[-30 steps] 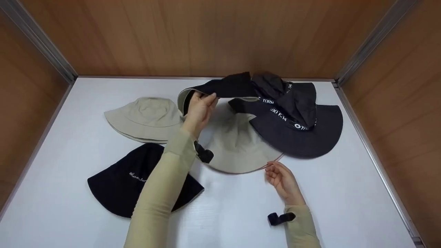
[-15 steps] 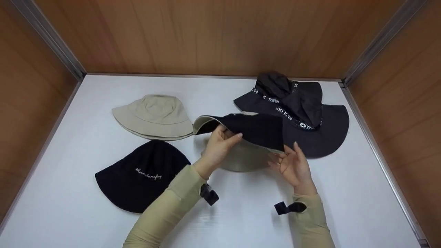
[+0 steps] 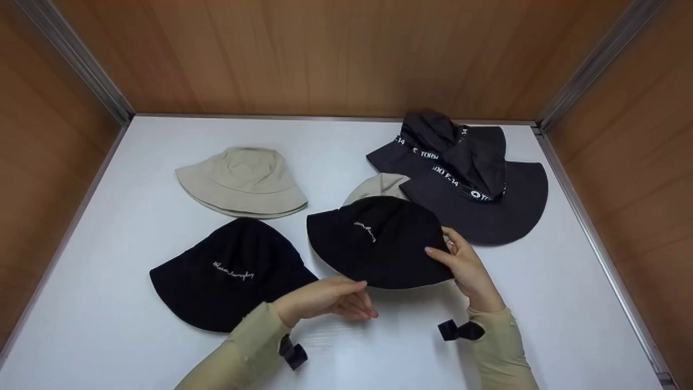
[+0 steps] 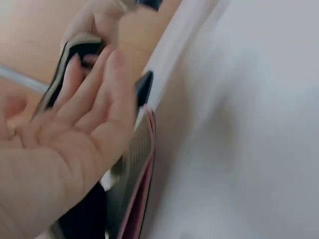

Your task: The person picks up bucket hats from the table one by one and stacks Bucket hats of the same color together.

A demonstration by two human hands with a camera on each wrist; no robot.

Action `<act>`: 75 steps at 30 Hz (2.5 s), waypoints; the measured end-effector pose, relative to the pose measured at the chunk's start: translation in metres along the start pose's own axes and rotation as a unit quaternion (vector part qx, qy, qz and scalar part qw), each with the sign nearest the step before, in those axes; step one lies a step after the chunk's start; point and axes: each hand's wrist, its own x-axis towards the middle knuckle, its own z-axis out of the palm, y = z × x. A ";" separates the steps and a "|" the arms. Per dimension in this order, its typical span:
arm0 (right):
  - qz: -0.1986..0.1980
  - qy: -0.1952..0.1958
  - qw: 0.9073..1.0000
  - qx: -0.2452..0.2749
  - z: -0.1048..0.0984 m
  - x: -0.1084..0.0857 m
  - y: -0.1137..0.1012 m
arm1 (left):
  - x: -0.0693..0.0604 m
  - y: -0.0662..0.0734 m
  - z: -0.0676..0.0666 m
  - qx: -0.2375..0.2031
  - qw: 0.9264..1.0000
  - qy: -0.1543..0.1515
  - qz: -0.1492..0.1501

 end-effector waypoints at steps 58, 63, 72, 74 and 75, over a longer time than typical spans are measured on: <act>-0.125 -0.174 0.962 -0.171 0.109 0.012 0.012 | -0.127 0.082 -0.144 0.484 0.846 0.220 -0.041; -0.129 -0.205 0.950 -0.198 0.141 0.019 0.023 | -0.143 0.075 -0.163 0.502 0.833 0.222 -0.076; -0.109 -0.218 0.925 -0.291 0.181 0.032 0.045 | -0.170 0.048 -0.194 0.498 0.826 0.227 -0.137; -0.099 -0.225 0.920 -0.306 0.185 0.033 0.051 | -0.170 0.035 -0.199 0.493 0.825 0.232 -0.149; -0.092 -0.229 0.918 -0.310 0.186 0.034 0.054 | -0.170 0.028 -0.201 0.490 0.825 0.237 -0.153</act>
